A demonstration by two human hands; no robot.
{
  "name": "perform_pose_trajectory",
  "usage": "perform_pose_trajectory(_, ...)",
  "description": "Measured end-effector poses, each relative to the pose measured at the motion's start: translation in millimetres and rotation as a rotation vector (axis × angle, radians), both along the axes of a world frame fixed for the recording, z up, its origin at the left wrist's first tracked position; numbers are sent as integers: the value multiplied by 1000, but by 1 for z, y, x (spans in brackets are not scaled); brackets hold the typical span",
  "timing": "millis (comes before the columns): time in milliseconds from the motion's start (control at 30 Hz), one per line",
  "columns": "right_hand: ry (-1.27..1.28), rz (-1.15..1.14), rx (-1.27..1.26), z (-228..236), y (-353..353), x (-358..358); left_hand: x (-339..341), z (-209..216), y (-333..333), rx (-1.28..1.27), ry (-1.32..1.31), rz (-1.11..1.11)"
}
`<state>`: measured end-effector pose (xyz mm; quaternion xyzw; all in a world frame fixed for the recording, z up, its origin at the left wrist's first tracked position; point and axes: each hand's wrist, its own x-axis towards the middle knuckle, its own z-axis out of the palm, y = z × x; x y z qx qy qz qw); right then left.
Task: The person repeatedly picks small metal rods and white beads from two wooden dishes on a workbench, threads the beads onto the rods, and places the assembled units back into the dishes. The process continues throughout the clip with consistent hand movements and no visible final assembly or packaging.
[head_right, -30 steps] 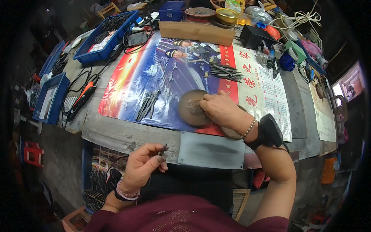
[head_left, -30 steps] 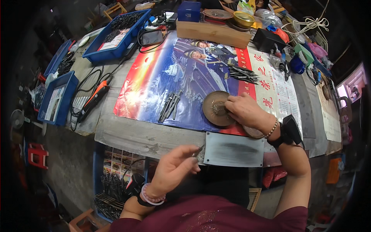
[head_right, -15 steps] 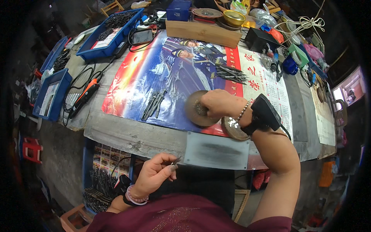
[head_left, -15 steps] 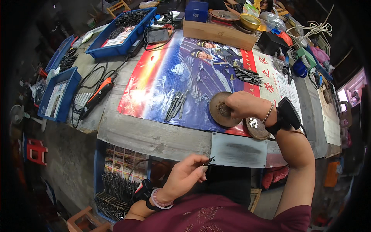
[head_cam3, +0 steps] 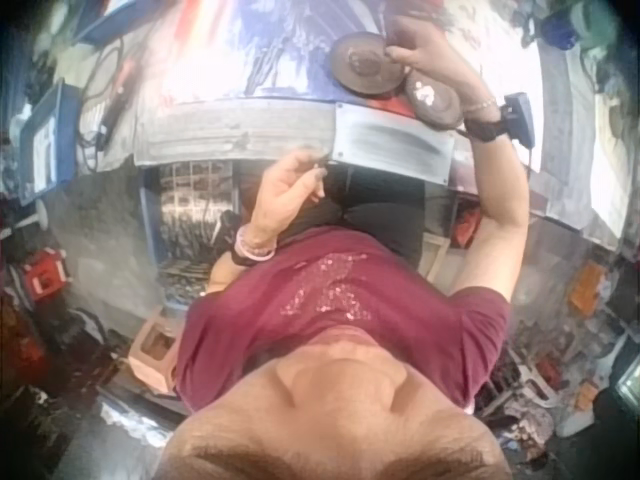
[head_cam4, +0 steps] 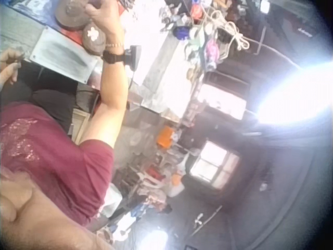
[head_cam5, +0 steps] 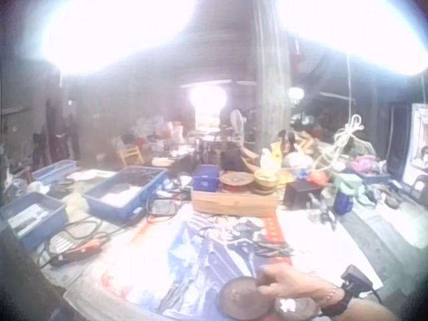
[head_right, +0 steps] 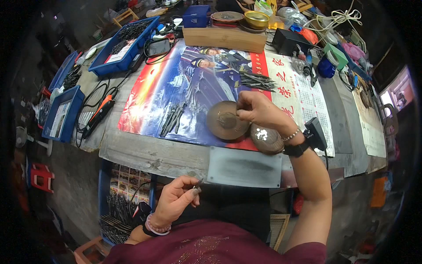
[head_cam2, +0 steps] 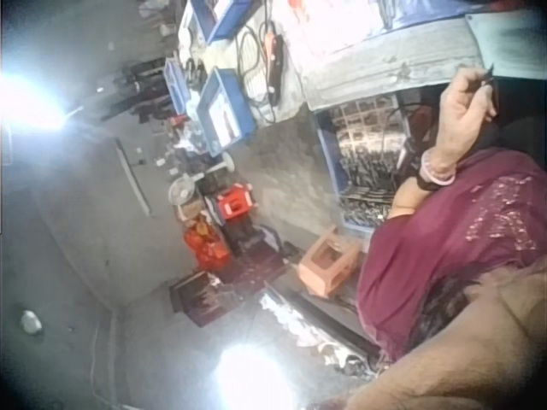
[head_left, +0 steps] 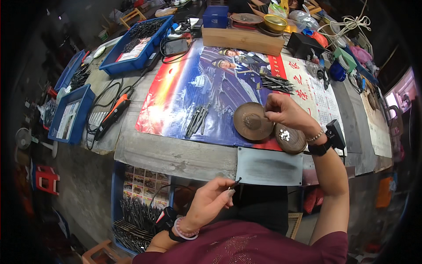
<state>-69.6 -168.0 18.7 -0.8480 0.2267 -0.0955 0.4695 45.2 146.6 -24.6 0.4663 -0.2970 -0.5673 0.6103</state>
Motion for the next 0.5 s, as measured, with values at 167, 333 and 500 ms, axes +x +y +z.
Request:
perform_pose_trajectory(167, -246, -26, 394, 7, 41, -20, -6, 6, -8, -65, -78, 14)
perform_pose_trajectory(333, -177, 151, 658, 11, 97, -50, -9, 14, -15, -126, -325, -63)
perform_pose_trajectory(500, -221, 301, 904, -2, 130, -59, -13, 20, -25, -364, -624, -105)
